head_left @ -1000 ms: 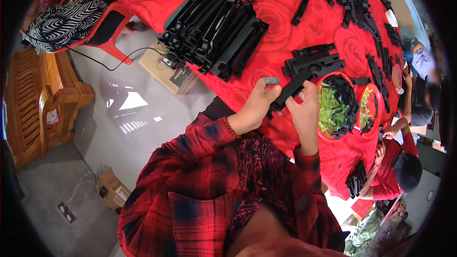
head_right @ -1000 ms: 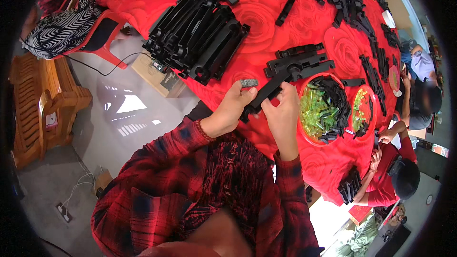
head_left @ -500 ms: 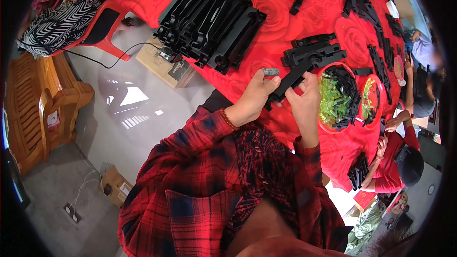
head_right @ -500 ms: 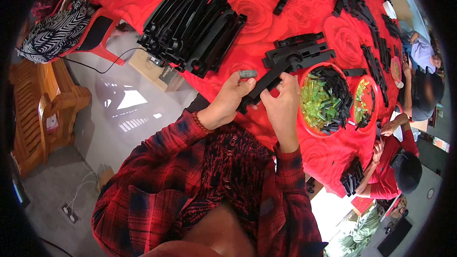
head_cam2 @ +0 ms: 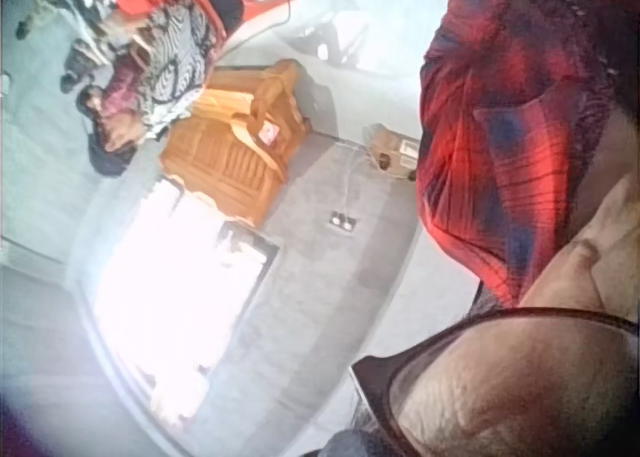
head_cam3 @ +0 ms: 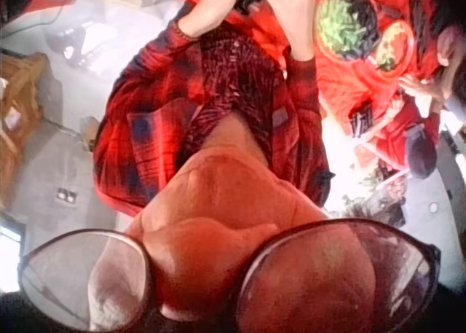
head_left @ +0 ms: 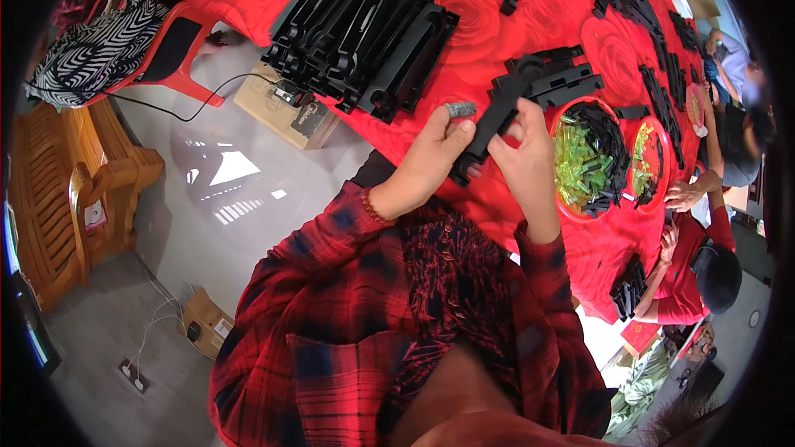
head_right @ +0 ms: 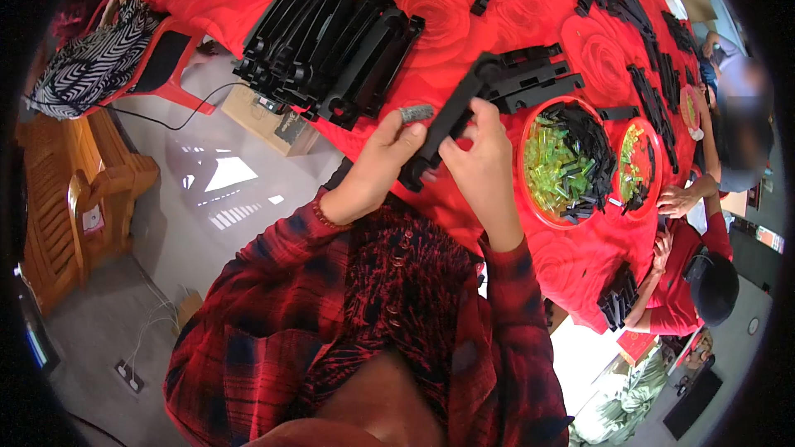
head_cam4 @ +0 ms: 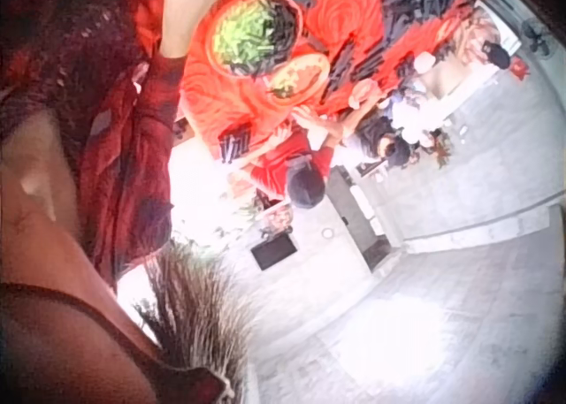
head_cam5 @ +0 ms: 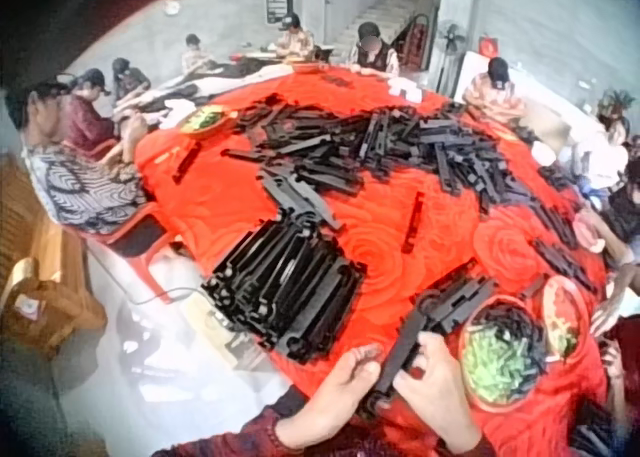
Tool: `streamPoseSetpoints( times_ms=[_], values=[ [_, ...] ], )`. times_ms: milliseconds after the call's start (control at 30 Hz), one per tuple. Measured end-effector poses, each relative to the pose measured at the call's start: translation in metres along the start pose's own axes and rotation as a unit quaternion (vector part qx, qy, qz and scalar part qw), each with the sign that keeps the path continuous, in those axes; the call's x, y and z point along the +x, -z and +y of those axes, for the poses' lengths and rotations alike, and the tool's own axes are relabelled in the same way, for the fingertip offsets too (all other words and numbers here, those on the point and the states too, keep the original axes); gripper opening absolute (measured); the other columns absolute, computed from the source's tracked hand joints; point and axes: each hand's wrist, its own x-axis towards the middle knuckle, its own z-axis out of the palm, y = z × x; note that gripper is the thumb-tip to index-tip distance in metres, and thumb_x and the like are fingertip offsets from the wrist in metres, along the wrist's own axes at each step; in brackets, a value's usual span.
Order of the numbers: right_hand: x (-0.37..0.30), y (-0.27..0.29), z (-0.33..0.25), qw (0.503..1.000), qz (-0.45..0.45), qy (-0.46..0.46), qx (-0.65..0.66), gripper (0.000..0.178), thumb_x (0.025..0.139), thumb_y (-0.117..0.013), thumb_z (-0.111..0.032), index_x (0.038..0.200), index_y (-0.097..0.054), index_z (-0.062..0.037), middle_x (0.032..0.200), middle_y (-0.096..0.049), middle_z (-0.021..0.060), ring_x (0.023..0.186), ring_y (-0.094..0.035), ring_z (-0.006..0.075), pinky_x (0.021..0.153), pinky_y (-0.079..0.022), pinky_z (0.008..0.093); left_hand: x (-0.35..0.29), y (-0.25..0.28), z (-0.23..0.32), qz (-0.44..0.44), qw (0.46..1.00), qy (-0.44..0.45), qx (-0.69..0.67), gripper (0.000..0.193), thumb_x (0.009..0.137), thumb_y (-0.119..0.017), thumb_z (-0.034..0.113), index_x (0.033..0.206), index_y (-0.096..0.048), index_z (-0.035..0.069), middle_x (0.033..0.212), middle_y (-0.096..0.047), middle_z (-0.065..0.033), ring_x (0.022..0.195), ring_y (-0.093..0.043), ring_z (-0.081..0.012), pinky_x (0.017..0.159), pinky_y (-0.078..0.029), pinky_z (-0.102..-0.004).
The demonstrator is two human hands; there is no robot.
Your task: Assemble small plastic components and metal springs into larger plastic housings.
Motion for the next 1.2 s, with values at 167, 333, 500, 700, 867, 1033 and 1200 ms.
streamPoseSetpoints(
  times_ms=[167, 333, 500, 700, 867, 1033, 1200],
  values=[
    [0.034, -0.029, -0.013, 0.998, -0.013, 0.062, -0.024, 0.055, 0.077, -0.077, -0.007, 0.124, -0.050, 0.0029, 0.091, -0.064, 0.0175, 0.066, -0.065, 0.0218, 0.062, -0.051, 0.0345, -0.013, 0.025, 0.017, 0.118, 0.926, -0.218, 0.285, 0.039, 0.101, -0.059, 0.017, 0.133, -0.051, -0.005, 0.118, -0.061, -0.0159, 0.104, -0.059, -0.0185, 0.089, -0.049, -0.0306],
    [0.059, -0.070, -0.032, 0.990, -0.042, 0.085, -0.105, 0.045, 0.078, -0.070, -0.012, 0.116, -0.051, 0.0025, 0.099, -0.063, 0.0270, 0.093, -0.062, 0.0470, 0.077, -0.050, 0.0505, -0.026, 0.059, 0.036, 0.232, 0.855, -0.319, 0.337, 0.034, 0.099, -0.058, 0.002, 0.132, -0.050, -0.002, 0.114, -0.062, -0.0075, 0.092, -0.059, -0.0103, 0.081, -0.050, -0.0247],
    [0.082, -0.097, -0.023, 0.964, 0.004, 0.169, -0.207, 0.046, 0.080, -0.069, -0.015, 0.118, -0.054, 0.0047, 0.102, -0.066, 0.0252, 0.085, -0.068, 0.0399, 0.076, -0.053, 0.0461, -0.030, 0.073, 0.048, 0.281, 0.826, -0.351, 0.340, 0.022, 0.096, -0.060, -0.001, 0.117, -0.055, -0.003, 0.108, -0.059, -0.0100, 0.087, -0.058, -0.0156, 0.079, -0.050, -0.0297],
    [0.087, -0.113, -0.039, 0.957, -0.020, 0.115, -0.265, 0.037, 0.076, -0.069, -0.015, 0.103, -0.054, 0.0052, 0.093, -0.067, 0.0240, 0.084, -0.066, 0.0410, 0.076, -0.050, 0.0490, -0.028, 0.085, 0.052, 0.312, 0.819, -0.356, 0.324, 0.021, 0.097, -0.059, -0.001, 0.117, -0.055, -0.003, 0.110, -0.060, -0.0104, 0.090, -0.058, -0.0160, 0.079, -0.050, -0.0299],
    [0.091, -0.123, -0.031, 0.953, 0.001, 0.152, -0.264, 0.036, 0.078, -0.070, -0.017, 0.102, -0.055, 0.0049, 0.089, -0.068, 0.0216, 0.081, -0.067, 0.0394, 0.075, -0.050, 0.0490, -0.026, 0.092, 0.050, 0.308, 0.816, -0.346, 0.346, 0.023, 0.097, -0.058, -0.002, 0.119, -0.053, -0.003, 0.110, -0.060, -0.0109, 0.091, -0.059, -0.0160, 0.079, -0.050, -0.0299],
    [0.086, -0.118, -0.026, 0.956, -0.006, 0.141, -0.256, 0.048, 0.081, -0.072, -0.018, 0.120, -0.056, 0.0042, 0.096, -0.068, 0.0232, 0.085, -0.067, 0.0397, 0.074, -0.054, 0.0490, -0.021, 0.095, 0.044, 0.293, 0.819, -0.347, 0.350, 0.025, 0.097, -0.057, -0.003, 0.121, -0.053, -0.003, 0.111, -0.061, -0.0109, 0.093, -0.060, -0.0164, 0.081, -0.050, -0.0292],
    [0.080, -0.120, -0.021, 0.958, 0.007, 0.187, -0.218, 0.044, 0.084, -0.068, -0.016, 0.120, -0.054, 0.0036, 0.090, -0.067, 0.0189, 0.085, -0.067, 0.0369, 0.072, -0.051, 0.0479, -0.025, 0.088, 0.045, 0.305, 0.820, -0.352, 0.333, 0.023, 0.097, -0.059, 0.000, 0.120, -0.054, -0.004, 0.109, -0.064, -0.0118, 0.090, -0.064, -0.0169, 0.081, -0.050, -0.0286]
  ],
)
